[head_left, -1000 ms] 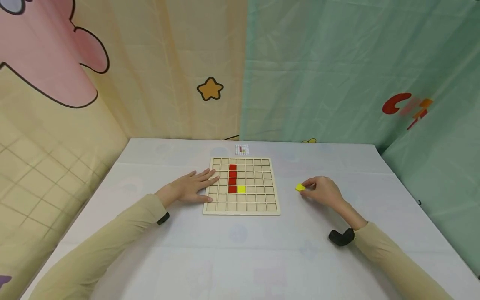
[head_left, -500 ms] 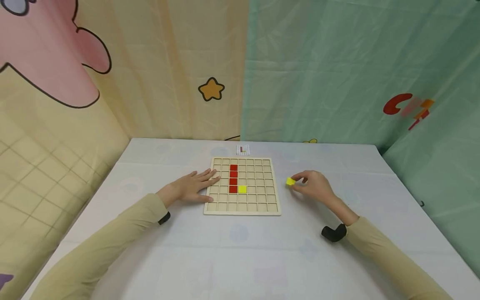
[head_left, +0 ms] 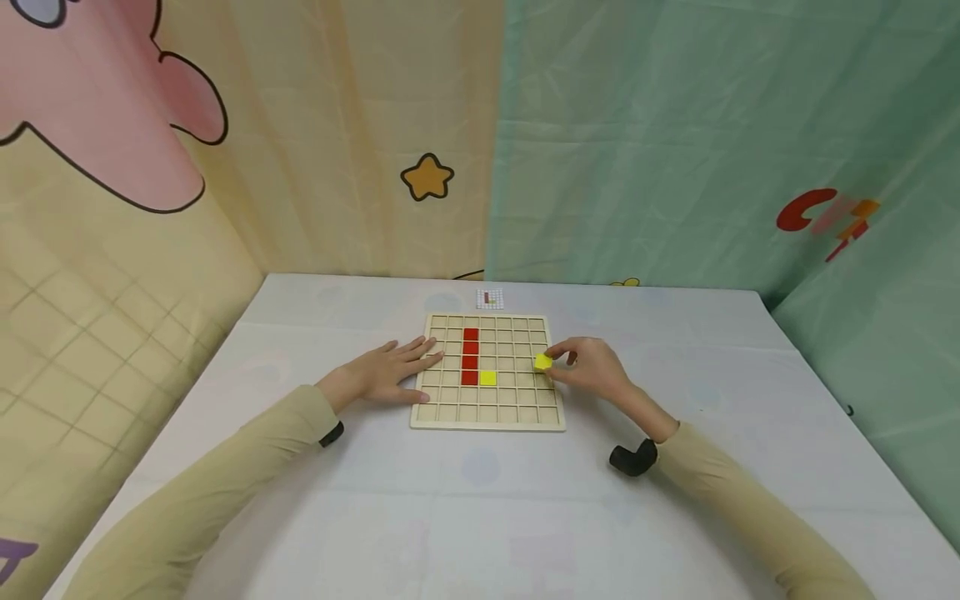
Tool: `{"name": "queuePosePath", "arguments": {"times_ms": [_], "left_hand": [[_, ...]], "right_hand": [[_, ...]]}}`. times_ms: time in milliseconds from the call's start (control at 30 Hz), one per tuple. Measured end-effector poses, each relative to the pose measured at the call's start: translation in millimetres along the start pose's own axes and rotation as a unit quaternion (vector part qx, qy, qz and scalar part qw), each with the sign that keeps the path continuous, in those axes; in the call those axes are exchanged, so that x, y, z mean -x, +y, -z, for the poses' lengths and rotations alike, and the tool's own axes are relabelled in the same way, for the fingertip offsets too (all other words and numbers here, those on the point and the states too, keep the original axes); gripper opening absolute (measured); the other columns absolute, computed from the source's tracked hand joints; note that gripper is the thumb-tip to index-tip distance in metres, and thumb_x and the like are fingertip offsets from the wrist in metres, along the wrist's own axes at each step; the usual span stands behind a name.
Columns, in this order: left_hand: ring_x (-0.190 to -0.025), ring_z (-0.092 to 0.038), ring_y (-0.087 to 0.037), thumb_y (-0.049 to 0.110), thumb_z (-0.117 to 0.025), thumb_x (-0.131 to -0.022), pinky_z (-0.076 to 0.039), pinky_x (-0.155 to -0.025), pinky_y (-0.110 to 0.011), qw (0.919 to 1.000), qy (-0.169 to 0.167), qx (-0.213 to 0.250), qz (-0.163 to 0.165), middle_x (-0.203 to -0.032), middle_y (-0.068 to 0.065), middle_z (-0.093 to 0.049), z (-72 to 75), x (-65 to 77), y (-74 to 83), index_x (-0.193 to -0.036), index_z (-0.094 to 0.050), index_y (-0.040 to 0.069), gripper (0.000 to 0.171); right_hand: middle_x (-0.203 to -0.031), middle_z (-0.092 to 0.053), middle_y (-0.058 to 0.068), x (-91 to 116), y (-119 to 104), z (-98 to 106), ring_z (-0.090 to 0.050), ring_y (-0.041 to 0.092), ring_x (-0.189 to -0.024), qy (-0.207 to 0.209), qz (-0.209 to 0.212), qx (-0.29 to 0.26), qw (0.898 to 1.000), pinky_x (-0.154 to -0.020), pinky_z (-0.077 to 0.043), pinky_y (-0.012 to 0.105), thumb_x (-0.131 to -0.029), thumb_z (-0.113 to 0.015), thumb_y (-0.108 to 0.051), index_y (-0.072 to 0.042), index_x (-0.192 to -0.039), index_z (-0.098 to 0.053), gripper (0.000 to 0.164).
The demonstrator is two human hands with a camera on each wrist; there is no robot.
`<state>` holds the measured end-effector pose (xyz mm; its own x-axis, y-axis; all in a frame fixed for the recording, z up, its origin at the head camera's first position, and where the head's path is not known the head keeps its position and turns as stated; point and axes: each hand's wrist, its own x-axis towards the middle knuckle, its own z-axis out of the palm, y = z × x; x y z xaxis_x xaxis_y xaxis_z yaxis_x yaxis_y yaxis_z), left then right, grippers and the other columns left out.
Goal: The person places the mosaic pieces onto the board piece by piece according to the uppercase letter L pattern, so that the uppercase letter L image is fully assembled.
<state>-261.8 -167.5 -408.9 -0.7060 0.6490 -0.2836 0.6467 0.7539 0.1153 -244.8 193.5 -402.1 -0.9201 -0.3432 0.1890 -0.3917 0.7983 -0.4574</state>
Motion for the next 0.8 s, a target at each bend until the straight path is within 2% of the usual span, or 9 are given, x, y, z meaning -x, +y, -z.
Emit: {"name": "queuePosePath", "arguments": {"times_ms": [300, 500, 800], "left_hand": [[-0.151, -0.003, -0.027, 0.066, -0.042, -0.092, -0.011, -0.119, -0.057, 1.0, -0.008, 0.002, 0.003, -0.164, -0.004, -0.002, 2.0, -0.1, 0.1, -0.156, -0.012, 0.025, 0.082], [-0.151, -0.002, -0.026, 0.065, -0.042, -0.092, -0.011, -0.119, -0.057, 0.9999, -0.012, 0.003, 0.004, -0.164, -0.004, -0.002, 1.8, 0.1, 0.4, -0.156, -0.012, 0.025, 0.081], [-0.151, -0.003, -0.027, 0.064, -0.043, -0.092, -0.011, -0.119, -0.057, 0.9999, -0.012, 0.005, 0.005, -0.164, -0.004, -0.002, 2.0, -0.1, -0.4, -0.156, -0.012, 0.025, 0.081]], "right_hand": [[-0.089, -0.073, 0.002, -11, -19, -16, -0.05, 0.009, -0.065, -0.04, 0.02, -0.014, 0.999, -0.057, -0.039, 0.022, -0.076, -0.079, -0.025, -0.01, -0.101, -0.076, 0.029], [-0.085, -0.073, 0.0, -15, -26, -21, -0.051, 0.008, -0.064, -0.066, 0.038, -0.011, 0.997, -0.056, -0.039, 0.021, -0.077, -0.078, -0.022, -0.01, -0.101, -0.076, 0.026], [-0.09, -0.074, 0.0, -18, -29, -27, -0.05, 0.004, -0.06, -0.08, 0.052, -0.006, 0.995, -0.053, -0.039, 0.019, -0.077, -0.078, -0.022, -0.012, -0.1, -0.076, 0.024]]}}
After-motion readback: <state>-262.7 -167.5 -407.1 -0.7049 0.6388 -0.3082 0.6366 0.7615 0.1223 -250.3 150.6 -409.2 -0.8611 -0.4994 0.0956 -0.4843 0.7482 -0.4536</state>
